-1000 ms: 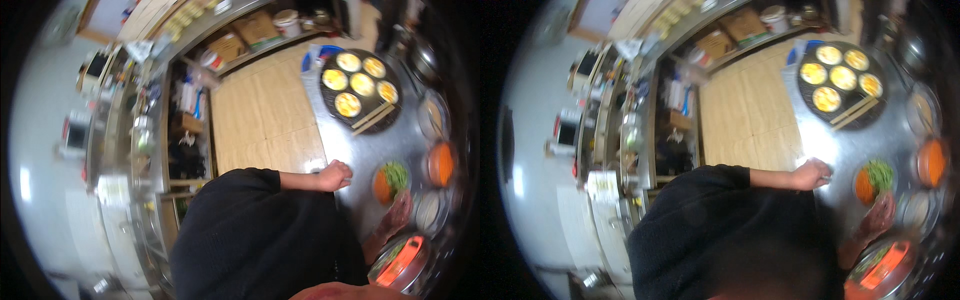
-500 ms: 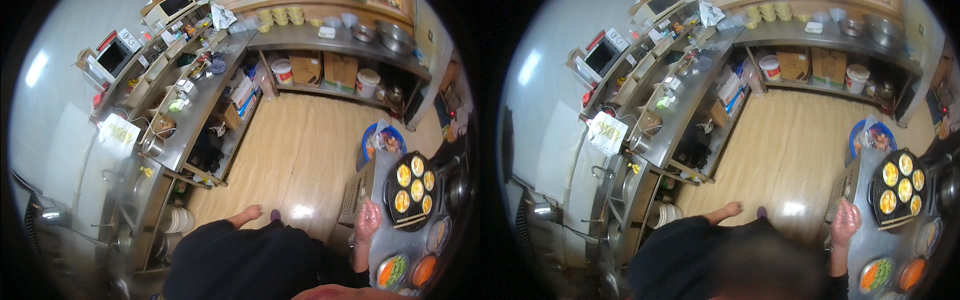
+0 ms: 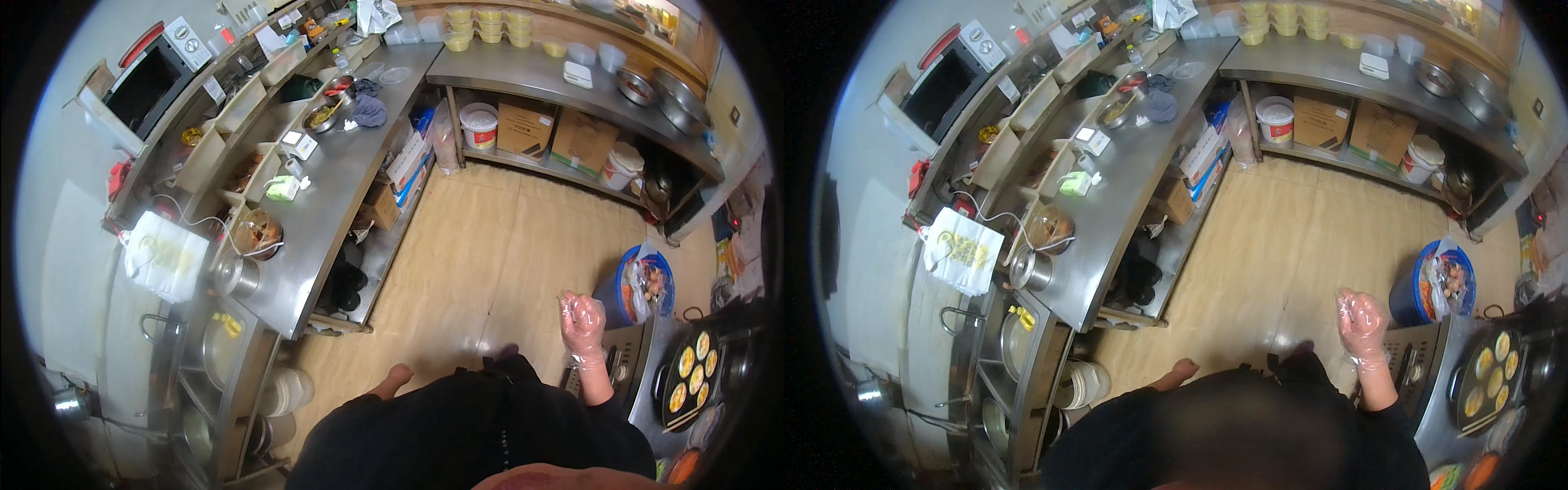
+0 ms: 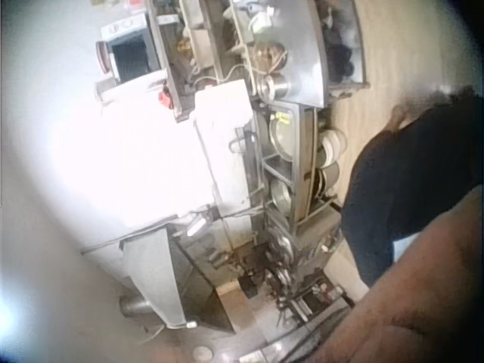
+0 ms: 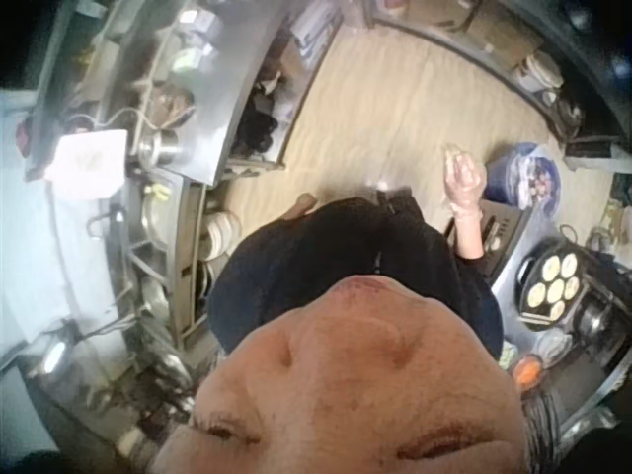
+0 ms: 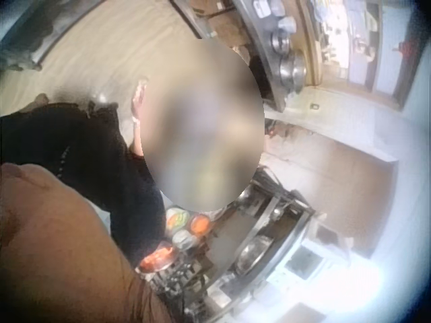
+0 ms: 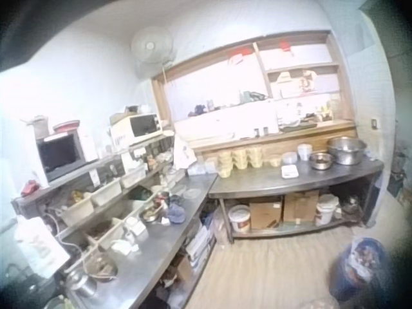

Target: The person assembles a noodle bowl by layering noodles, shredded cucumber, shredded carrot, and a dark sauce in a clear plastic container. They then add pickled vegetables using chopsticks, place the bowl in a plastic bag, and tie it closed.

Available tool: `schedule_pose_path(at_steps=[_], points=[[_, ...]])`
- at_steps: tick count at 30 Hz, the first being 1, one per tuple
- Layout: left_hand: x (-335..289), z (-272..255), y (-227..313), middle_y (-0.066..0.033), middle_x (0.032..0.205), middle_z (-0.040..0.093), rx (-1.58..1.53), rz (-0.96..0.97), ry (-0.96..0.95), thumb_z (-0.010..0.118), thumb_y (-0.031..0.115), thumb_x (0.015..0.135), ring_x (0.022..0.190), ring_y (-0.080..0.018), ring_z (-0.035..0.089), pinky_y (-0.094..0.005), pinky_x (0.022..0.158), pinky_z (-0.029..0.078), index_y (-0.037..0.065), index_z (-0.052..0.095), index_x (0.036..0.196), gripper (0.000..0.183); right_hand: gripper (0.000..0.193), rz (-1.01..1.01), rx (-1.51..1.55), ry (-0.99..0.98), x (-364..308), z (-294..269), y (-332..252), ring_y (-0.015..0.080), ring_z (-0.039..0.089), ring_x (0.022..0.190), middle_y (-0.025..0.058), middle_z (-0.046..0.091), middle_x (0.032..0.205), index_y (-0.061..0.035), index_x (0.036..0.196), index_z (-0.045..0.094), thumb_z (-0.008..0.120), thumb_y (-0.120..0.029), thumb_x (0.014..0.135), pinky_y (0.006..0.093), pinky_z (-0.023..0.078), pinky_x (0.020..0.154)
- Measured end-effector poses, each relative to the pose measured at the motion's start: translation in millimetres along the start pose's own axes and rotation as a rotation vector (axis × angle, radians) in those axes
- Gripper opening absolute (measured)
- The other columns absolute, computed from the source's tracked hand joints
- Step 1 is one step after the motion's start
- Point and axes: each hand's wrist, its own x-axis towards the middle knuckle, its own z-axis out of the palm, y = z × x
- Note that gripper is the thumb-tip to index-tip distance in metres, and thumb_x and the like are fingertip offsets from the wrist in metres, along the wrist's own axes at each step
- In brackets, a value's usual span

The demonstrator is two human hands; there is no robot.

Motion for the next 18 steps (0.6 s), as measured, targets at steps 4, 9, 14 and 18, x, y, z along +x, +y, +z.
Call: schedule_pose_path(at_steps=[4, 9, 14, 18], points=[[68, -54, 72, -0.0182, 0.087, 0.068, -0.338, 0.168, 0.127, 0.055, 0.033, 0.084, 0.083, -0.0341, 0.065, -0.0439, 0.075, 0.05, 0.006, 0.07, 0.09, 0.032, 0.009, 0.02, -0.035, -0.04, 54, 60, 50, 0.0296, 0.053, 0.058, 0.0099, 0.05, 0.063, -0.008, 0.087, 0.066, 0.067, -0.005, 0.078, 0.039, 0.043, 0.054], [140, -149, 94, -0.0202, 0.086, 0.067, -0.288, 0.304, 0.147, 0.056, 0.033, 0.084, 0.081, -0.0355, 0.064, -0.0451, 0.071, 0.05, 0.004, 0.068, 0.092, 0.032, 0.008, 0.062, 0.033, -0.052, 152, 162, 131, 0.0293, 0.056, 0.063, 0.0096, 0.055, 0.069, -0.0076, 0.088, 0.065, 0.066, -0.007, 0.079, 0.0408, 0.045, 0.057], [156, -270, 55, -0.0243, 0.092, 0.064, 0.246, 0.233, 0.091, 0.049, 0.034, 0.088, 0.087, -0.0406, 0.062, -0.049, 0.076, 0.049, 0.003, 0.068, 0.089, 0.036, 0.009, -0.116, 0.159, -0.058, 282, 255, 184, 0.0313, 0.058, 0.066, 0.0113, 0.058, 0.073, -0.0077, 0.089, 0.066, 0.067, -0.01, 0.08, 0.0412, 0.046, 0.058], [182, -374, 88, -0.0226, 0.098, 0.066, 0.046, 0.041, 0.276, 0.054, 0.04, 0.087, 0.095, -0.0381, 0.063, -0.0472, 0.083, 0.049, 0.004, 0.068, 0.094, 0.04, 0.007, -0.123, 0.264, -0.145, 367, 320, 205, 0.0323, 0.057, 0.066, 0.0127, 0.058, 0.073, -0.0066, 0.087, 0.065, 0.066, -0.011, 0.081, 0.0418, 0.047, 0.058]])
